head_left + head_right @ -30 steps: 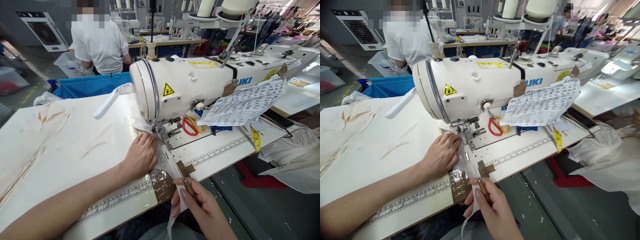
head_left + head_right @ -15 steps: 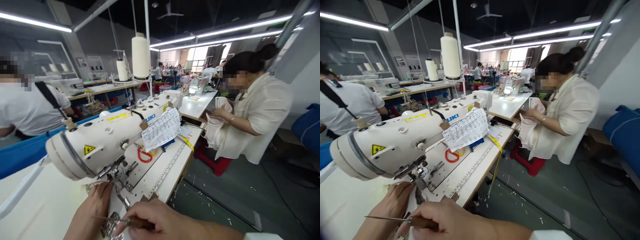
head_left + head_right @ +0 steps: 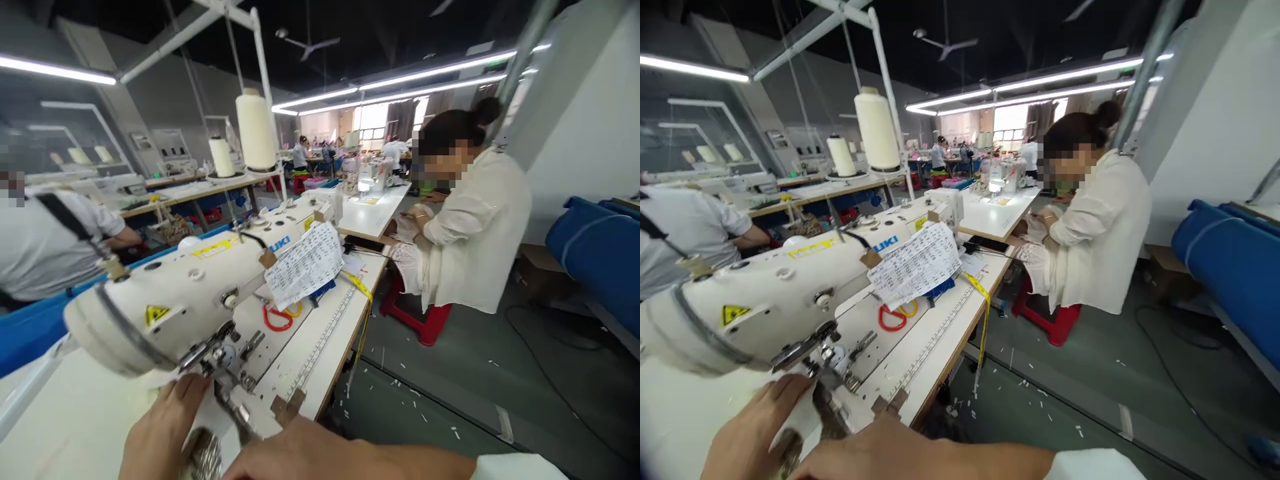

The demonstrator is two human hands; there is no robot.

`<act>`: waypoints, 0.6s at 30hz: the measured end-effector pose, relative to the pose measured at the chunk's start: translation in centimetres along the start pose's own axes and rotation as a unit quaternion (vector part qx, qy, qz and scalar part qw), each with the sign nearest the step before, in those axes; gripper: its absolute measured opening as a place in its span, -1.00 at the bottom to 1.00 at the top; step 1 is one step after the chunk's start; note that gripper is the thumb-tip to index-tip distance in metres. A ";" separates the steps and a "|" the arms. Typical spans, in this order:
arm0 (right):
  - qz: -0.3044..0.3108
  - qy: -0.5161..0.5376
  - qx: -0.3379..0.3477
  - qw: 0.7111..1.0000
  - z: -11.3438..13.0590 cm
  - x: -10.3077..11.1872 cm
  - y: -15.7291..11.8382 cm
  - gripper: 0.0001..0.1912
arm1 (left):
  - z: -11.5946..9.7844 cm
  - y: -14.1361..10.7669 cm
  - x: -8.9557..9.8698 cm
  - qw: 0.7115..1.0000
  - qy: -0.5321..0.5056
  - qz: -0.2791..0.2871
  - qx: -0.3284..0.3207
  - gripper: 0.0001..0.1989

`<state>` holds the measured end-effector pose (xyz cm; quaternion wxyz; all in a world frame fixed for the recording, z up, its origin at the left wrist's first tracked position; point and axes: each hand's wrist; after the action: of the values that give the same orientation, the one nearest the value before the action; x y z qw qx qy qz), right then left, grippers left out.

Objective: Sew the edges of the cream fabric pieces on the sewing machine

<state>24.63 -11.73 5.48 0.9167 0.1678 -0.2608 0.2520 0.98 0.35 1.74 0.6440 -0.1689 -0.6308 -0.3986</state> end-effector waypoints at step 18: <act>-0.125 -0.278 -0.152 0.940 -2.4 -1.4 4.0 -0.69 | 0.1 0.8 0.6 0.932 -0.318 -0.109 0.137 -0.73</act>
<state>22.32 -7.99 3.44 0.8465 0.1209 -0.5173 0.0358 1.46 0.75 2.55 0.3789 -0.1271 -0.8656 -0.3018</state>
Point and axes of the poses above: each hand's wrist, its own y-axis towards the middle knuckle, its own x-axis out of the back of the hand, z = x × y, and after that the axes turned 7 degrees about -x, right-handed
